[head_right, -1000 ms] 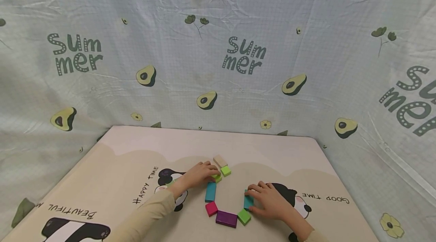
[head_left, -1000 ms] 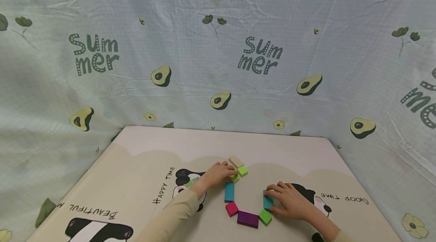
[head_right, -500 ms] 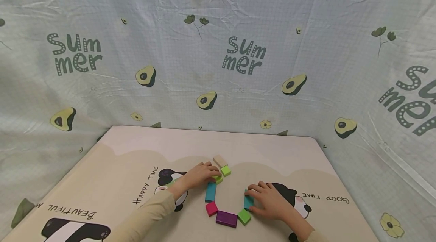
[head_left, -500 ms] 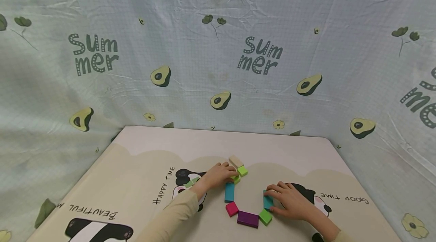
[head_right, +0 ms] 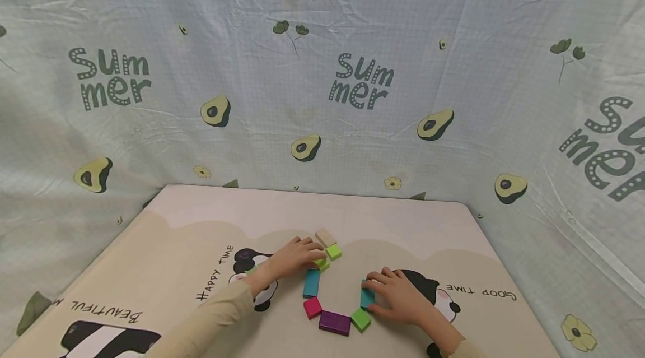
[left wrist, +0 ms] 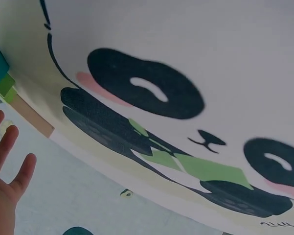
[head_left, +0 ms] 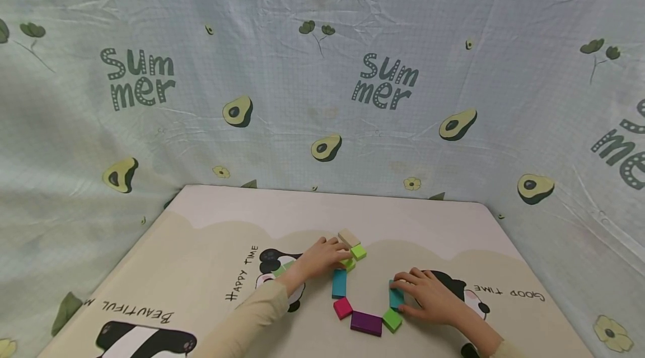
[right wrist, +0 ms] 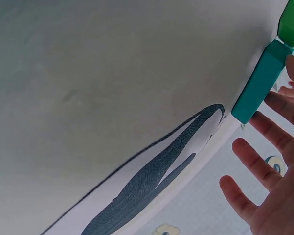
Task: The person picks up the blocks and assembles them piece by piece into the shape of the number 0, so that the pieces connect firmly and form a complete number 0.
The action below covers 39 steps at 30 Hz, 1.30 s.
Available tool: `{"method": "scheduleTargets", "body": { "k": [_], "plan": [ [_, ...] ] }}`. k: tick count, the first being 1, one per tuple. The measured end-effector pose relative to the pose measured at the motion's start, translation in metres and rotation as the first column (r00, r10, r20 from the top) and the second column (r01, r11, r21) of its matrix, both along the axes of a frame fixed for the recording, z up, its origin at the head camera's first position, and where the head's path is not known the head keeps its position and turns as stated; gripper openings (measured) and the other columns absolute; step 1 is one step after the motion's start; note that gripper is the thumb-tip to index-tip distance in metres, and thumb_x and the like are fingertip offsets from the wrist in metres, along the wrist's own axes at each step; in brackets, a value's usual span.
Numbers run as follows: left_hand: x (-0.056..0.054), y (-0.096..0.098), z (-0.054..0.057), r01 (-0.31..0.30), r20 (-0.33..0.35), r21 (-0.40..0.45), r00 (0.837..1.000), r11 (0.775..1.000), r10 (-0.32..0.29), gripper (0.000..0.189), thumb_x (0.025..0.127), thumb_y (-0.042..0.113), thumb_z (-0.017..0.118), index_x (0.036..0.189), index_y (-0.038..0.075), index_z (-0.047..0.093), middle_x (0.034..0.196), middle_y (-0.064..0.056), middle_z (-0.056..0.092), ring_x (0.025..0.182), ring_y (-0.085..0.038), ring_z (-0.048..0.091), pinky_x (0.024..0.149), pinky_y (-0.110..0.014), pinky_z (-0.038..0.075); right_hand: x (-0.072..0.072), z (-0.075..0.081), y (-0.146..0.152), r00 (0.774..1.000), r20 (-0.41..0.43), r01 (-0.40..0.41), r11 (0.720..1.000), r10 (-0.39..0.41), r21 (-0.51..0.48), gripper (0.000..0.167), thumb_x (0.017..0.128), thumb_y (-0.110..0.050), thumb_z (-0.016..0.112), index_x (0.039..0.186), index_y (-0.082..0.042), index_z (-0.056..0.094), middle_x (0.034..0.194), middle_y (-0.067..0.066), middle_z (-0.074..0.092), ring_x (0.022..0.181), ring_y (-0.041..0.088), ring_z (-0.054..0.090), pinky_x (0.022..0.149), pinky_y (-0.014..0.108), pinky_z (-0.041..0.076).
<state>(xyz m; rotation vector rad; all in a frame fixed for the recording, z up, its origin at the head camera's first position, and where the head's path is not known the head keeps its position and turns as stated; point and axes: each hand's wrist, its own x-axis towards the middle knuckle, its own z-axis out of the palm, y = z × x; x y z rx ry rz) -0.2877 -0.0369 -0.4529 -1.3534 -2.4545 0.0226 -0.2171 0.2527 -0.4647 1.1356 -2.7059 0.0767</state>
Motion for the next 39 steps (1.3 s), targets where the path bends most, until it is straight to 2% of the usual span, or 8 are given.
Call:
{"method": "scheduleTargets", "body": {
  "k": [4, 8, 17, 30, 39],
  "plan": [
    [0.005, -0.004, 0.002, 0.009, -0.028, -0.024, 1.0, 1.0, -0.01, 0.022, 0.086, 0.032, 0.054, 0.105, 0.024, 0.059, 0.111, 0.006, 0.061, 0.099, -0.012, 0.053, 0.077, -0.028, 0.042, 0.001, 0.002, -0.001, 1.0, 0.026, 0.015, 1.0, -0.016, 0.014, 0.037, 0.083, -0.05, 0.053, 0.114, -0.03, 0.055, 0.113, -0.01, 0.054, 0.094, 0.009, 0.045, 0.077, 0.04, 0.04],
    [0.01, -0.008, 0.003, 0.02, -0.02, -0.047, 1.0, 0.999, -0.021, 0.023, 0.086, 0.032, 0.054, 0.107, 0.023, 0.059, 0.113, 0.005, 0.061, 0.104, -0.013, 0.053, 0.081, -0.031, 0.043, 0.002, 0.003, -0.003, 0.999, 0.043, 0.028, 0.999, -0.029, 0.022, 0.037, 0.083, -0.05, 0.053, 0.114, -0.029, 0.054, 0.113, -0.009, 0.053, 0.095, 0.01, 0.045, 0.077, 0.04, 0.04],
    [0.019, -0.013, -0.003, 0.017, -0.034, -0.082, 0.999, 0.996, -0.02, 0.031, 0.087, 0.034, 0.053, 0.115, 0.023, 0.058, 0.115, 0.005, 0.06, 0.106, -0.015, 0.052, 0.084, -0.038, 0.044, 0.003, 0.004, -0.003, 1.0, 0.02, 0.019, 1.0, -0.019, 0.013, 0.037, 0.082, -0.048, 0.056, 0.113, -0.028, 0.055, 0.112, -0.009, 0.054, 0.094, 0.01, 0.045, 0.076, 0.039, 0.04],
    [0.017, -0.015, -0.012, -0.025, -0.058, -0.13, 0.998, 0.991, 0.018, 0.032, 0.089, 0.038, 0.048, 0.119, 0.029, 0.055, 0.118, 0.008, 0.057, 0.105, -0.011, 0.051, 0.083, -0.032, 0.043, 0.001, 0.0, -0.001, 1.0, 0.012, 0.01, 1.0, -0.01, 0.001, 0.035, 0.083, -0.047, 0.054, 0.114, -0.03, 0.055, 0.113, -0.01, 0.053, 0.095, 0.009, 0.045, 0.076, 0.04, 0.04],
    [0.017, -0.015, -0.01, -0.012, -0.061, -0.134, 0.998, 0.991, 0.004, 0.032, 0.089, 0.037, 0.05, 0.118, 0.027, 0.056, 0.117, 0.007, 0.058, 0.104, -0.012, 0.052, 0.084, -0.033, 0.044, 0.0, -0.001, 0.0, 1.0, -0.01, -0.003, 1.0, 0.003, -0.007, 0.036, 0.083, -0.049, 0.054, 0.113, -0.029, 0.055, 0.112, -0.01, 0.054, 0.093, 0.008, 0.045, 0.074, 0.039, 0.04]
  ]
}}
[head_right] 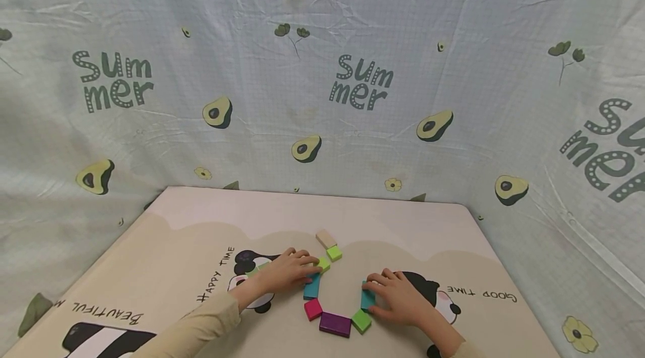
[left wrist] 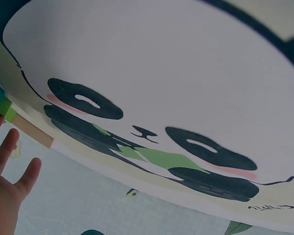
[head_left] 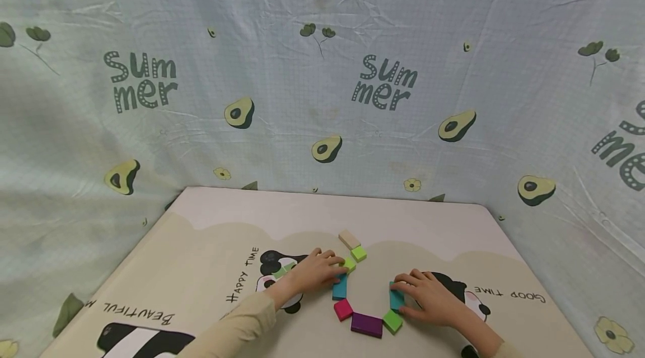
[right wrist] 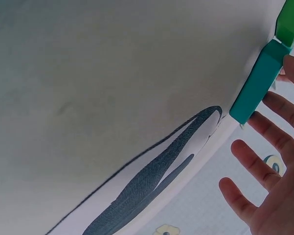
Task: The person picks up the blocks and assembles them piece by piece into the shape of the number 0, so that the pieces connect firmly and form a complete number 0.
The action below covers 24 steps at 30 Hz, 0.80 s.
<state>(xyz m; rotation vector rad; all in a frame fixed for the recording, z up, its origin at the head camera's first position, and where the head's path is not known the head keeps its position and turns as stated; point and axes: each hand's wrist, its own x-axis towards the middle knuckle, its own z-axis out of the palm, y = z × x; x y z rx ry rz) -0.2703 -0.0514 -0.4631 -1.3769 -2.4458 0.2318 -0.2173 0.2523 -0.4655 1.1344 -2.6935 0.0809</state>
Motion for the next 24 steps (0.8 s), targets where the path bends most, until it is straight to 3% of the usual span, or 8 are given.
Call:
{"method": "scheduleTargets", "body": {
  "k": [24],
  "plan": [
    [0.0041, 0.0021, 0.0068, -0.033, 0.036, -0.023, 0.999, 0.999, 0.033, 0.029, 0.089, 0.036, 0.05, 0.115, 0.026, 0.056, 0.118, 0.006, 0.058, 0.106, -0.013, 0.051, 0.086, -0.035, 0.043, 0.0008, -0.0005, -0.001, 1.0, 0.006, 0.018, 0.999, -0.018, -0.028, 0.037, 0.082, -0.049, 0.056, 0.112, -0.028, 0.056, 0.111, -0.011, 0.053, 0.096, 0.009, 0.045, 0.077, 0.04, 0.04]
  ]
}}
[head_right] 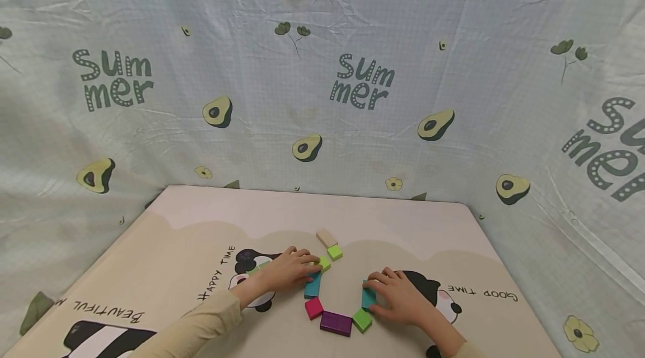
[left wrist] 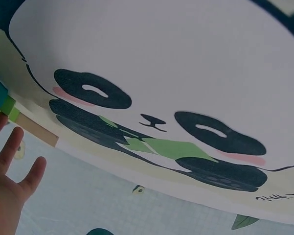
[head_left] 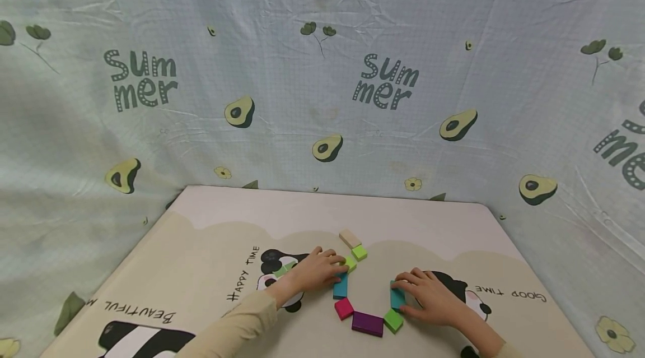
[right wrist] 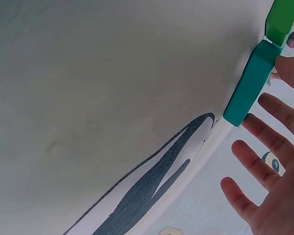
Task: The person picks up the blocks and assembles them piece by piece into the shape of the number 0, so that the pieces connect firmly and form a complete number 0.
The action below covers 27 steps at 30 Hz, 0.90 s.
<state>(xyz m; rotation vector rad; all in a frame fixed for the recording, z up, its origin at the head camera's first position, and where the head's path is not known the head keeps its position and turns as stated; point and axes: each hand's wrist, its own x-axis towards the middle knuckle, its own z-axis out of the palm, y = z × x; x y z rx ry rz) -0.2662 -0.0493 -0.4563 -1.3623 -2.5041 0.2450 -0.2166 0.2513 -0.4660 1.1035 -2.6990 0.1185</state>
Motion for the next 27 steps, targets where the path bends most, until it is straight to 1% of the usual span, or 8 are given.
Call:
{"method": "scheduleTargets", "body": {
  "k": [3, 6, 9, 12, 16, 23, 27],
  "plan": [
    [0.001, 0.0, 0.001, -0.001, -0.001, -0.002, 1.0, 1.0, 0.001, 0.028, 0.088, 0.036, 0.05, 0.114, 0.026, 0.056, 0.118, 0.007, 0.058, 0.105, -0.013, 0.051, 0.085, -0.034, 0.043, 0.001, 0.0, 0.0, 1.0, 0.001, 0.004, 1.0, -0.004, 0.002, 0.038, 0.082, -0.048, 0.056, 0.113, -0.027, 0.055, 0.112, -0.01, 0.053, 0.097, 0.009, 0.046, 0.078, 0.04, 0.04],
    [0.001, 0.001, 0.001, 0.002, 0.0, -0.003, 1.0, 1.0, -0.002, 0.027, 0.089, 0.036, 0.05, 0.113, 0.026, 0.056, 0.117, 0.007, 0.058, 0.105, -0.013, 0.051, 0.084, -0.033, 0.043, 0.001, 0.002, -0.001, 0.999, 0.022, 0.023, 1.0, -0.023, 0.004, 0.039, 0.081, -0.046, 0.058, 0.115, -0.027, 0.055, 0.113, -0.01, 0.053, 0.1, 0.011, 0.047, 0.079, 0.041, 0.04],
    [0.001, 0.001, 0.001, 0.005, 0.002, -0.004, 1.0, 1.0, -0.005, 0.027, 0.088, 0.035, 0.05, 0.113, 0.026, 0.057, 0.117, 0.006, 0.058, 0.104, -0.013, 0.052, 0.085, -0.034, 0.043, -0.001, 0.007, -0.003, 0.998, 0.054, 0.045, 0.999, -0.046, 0.005, 0.04, 0.08, -0.042, 0.061, 0.115, -0.024, 0.055, 0.114, -0.009, 0.053, 0.102, 0.012, 0.047, 0.08, 0.042, 0.041],
    [0.001, 0.001, 0.002, 0.008, 0.002, -0.002, 1.0, 1.0, -0.008, 0.027, 0.088, 0.035, 0.051, 0.112, 0.026, 0.057, 0.117, 0.006, 0.058, 0.104, -0.013, 0.052, 0.084, -0.034, 0.043, -0.004, 0.013, -0.005, 0.997, 0.056, 0.044, 0.999, -0.044, -0.001, 0.038, 0.08, -0.037, 0.062, 0.115, -0.021, 0.056, 0.113, -0.007, 0.053, 0.101, 0.013, 0.047, 0.079, 0.042, 0.04],
    [0.0, 0.002, 0.002, 0.004, 0.004, -0.001, 1.0, 1.0, -0.004, 0.026, 0.088, 0.035, 0.052, 0.112, 0.026, 0.057, 0.116, 0.007, 0.058, 0.103, -0.012, 0.052, 0.083, -0.033, 0.043, -0.014, 0.016, -0.008, 1.0, 0.025, 0.017, 1.0, -0.017, -0.009, 0.036, 0.081, -0.032, 0.062, 0.113, -0.018, 0.057, 0.11, -0.006, 0.055, 0.099, 0.013, 0.046, 0.077, 0.041, 0.04],
    [0.0, 0.002, 0.001, -0.007, 0.021, -0.002, 1.0, 1.0, 0.007, 0.027, 0.088, 0.035, 0.052, 0.113, 0.026, 0.057, 0.117, 0.007, 0.058, 0.102, -0.012, 0.052, 0.083, -0.032, 0.043, -0.036, 0.012, -0.015, 0.996, -0.069, -0.052, 0.999, 0.051, -0.013, 0.033, 0.078, -0.026, 0.066, 0.109, -0.017, 0.06, 0.106, -0.005, 0.057, 0.094, 0.012, 0.047, 0.072, 0.036, 0.041],
    [0.0, 0.003, 0.001, -0.012, 0.031, -0.002, 0.999, 1.0, 0.012, 0.028, 0.088, 0.035, 0.052, 0.113, 0.026, 0.057, 0.118, 0.007, 0.058, 0.102, -0.012, 0.052, 0.083, -0.031, 0.043, -0.046, 0.013, -0.02, 0.993, -0.085, -0.085, 0.996, 0.083, -0.022, 0.032, 0.078, -0.023, 0.066, 0.108, -0.014, 0.06, 0.106, -0.002, 0.058, 0.094, 0.014, 0.047, 0.071, 0.035, 0.04]
  ]
}}
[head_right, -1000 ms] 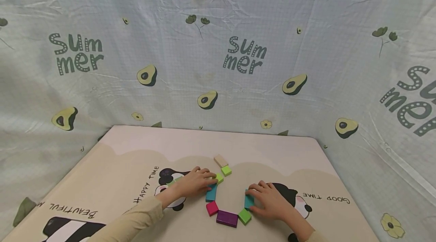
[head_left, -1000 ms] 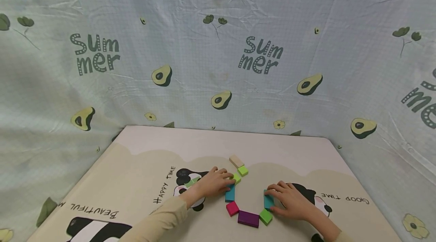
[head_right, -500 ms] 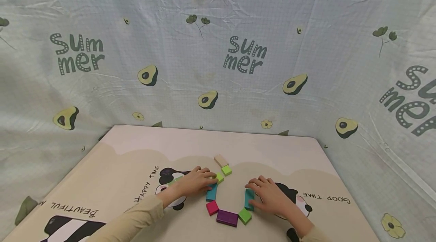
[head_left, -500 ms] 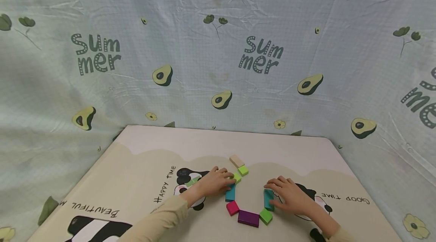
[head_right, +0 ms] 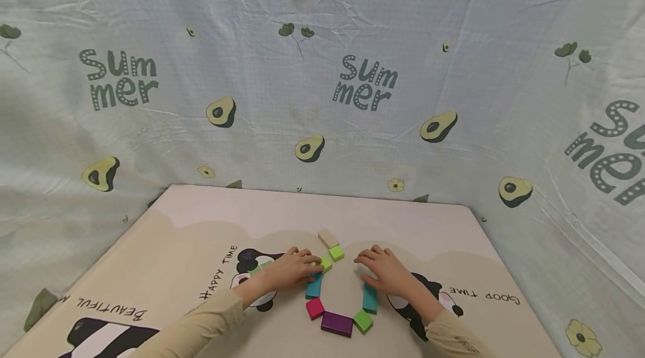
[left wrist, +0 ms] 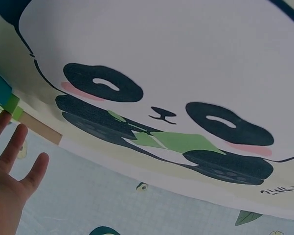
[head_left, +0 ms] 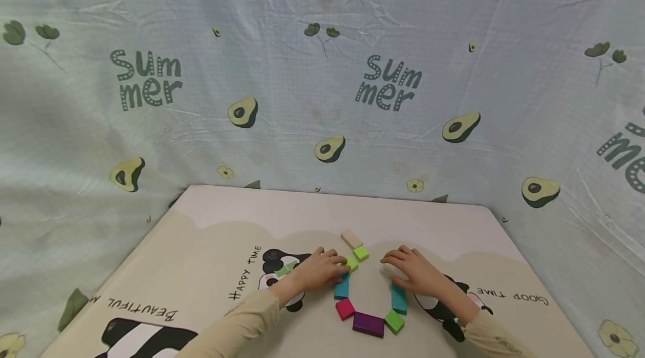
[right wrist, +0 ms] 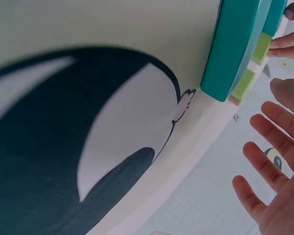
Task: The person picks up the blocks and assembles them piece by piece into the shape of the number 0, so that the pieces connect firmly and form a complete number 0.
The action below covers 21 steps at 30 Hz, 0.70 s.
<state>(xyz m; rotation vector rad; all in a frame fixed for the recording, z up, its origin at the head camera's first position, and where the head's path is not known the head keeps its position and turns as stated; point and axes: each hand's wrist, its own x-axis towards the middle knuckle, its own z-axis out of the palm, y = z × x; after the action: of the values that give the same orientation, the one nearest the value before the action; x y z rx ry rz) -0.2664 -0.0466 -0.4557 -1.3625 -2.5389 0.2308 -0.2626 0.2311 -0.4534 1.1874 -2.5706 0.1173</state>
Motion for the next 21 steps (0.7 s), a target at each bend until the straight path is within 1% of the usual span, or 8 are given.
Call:
{"method": "scheduleTargets", "body": {
  "k": [4, 7, 11, 15, 21],
  "plan": [
    [-0.001, 0.001, -0.002, -0.005, -0.018, -0.006, 1.0, 1.0, 0.005, 0.028, 0.087, 0.035, 0.052, 0.113, 0.027, 0.057, 0.117, 0.008, 0.058, 0.101, -0.011, 0.052, 0.082, -0.03, 0.043, -0.009, -0.001, -0.005, 1.0, -0.004, 0.002, 1.0, -0.002, 0.015, 0.032, 0.079, -0.022, 0.065, 0.109, -0.013, 0.06, 0.107, 0.0, 0.059, 0.094, 0.016, 0.047, 0.073, 0.035, 0.04],
    [-0.001, 0.001, -0.003, -0.008, -0.04, -0.009, 0.999, 1.0, 0.008, 0.028, 0.087, 0.036, 0.052, 0.113, 0.028, 0.057, 0.117, 0.009, 0.058, 0.1, -0.011, 0.053, 0.081, -0.029, 0.044, -0.017, -0.005, -0.007, 0.999, -0.05, 0.006, 0.999, -0.003, 0.044, 0.033, 0.08, -0.024, 0.064, 0.111, -0.014, 0.06, 0.11, 0.0, 0.059, 0.095, 0.015, 0.048, 0.073, 0.034, 0.04],
    [-0.002, 0.001, -0.004, -0.013, -0.048, -0.014, 0.999, 1.0, 0.012, 0.028, 0.087, 0.037, 0.051, 0.113, 0.028, 0.057, 0.117, 0.009, 0.058, 0.1, -0.01, 0.053, 0.08, -0.029, 0.044, -0.026, -0.01, -0.011, 0.994, -0.104, -0.02, 0.997, 0.028, 0.071, 0.036, 0.081, -0.024, 0.063, 0.115, -0.015, 0.057, 0.113, -0.001, 0.058, 0.093, 0.014, 0.047, 0.071, 0.032, 0.041],
    [-0.002, 0.001, -0.004, -0.012, -0.042, -0.017, 0.999, 1.0, 0.012, 0.029, 0.088, 0.037, 0.051, 0.114, 0.028, 0.056, 0.117, 0.008, 0.058, 0.101, -0.011, 0.053, 0.081, -0.029, 0.044, -0.032, -0.011, -0.017, 0.994, -0.102, -0.043, 0.995, 0.051, 0.086, 0.042, 0.081, -0.023, 0.063, 0.121, -0.014, 0.053, 0.118, 0.0, 0.056, 0.092, 0.015, 0.047, 0.069, 0.032, 0.041],
    [-0.002, 0.001, -0.004, -0.009, -0.039, -0.015, 0.999, 1.0, 0.008, 0.029, 0.088, 0.037, 0.051, 0.114, 0.028, 0.057, 0.117, 0.008, 0.059, 0.1, -0.011, 0.054, 0.081, -0.03, 0.045, -0.039, -0.011, -0.024, 0.997, -0.072, -0.011, 0.991, 0.021, 0.137, 0.047, 0.083, -0.024, 0.061, 0.128, -0.015, 0.048, 0.124, -0.001, 0.053, 0.092, 0.014, 0.045, 0.068, 0.03, 0.039]
  ]
}}
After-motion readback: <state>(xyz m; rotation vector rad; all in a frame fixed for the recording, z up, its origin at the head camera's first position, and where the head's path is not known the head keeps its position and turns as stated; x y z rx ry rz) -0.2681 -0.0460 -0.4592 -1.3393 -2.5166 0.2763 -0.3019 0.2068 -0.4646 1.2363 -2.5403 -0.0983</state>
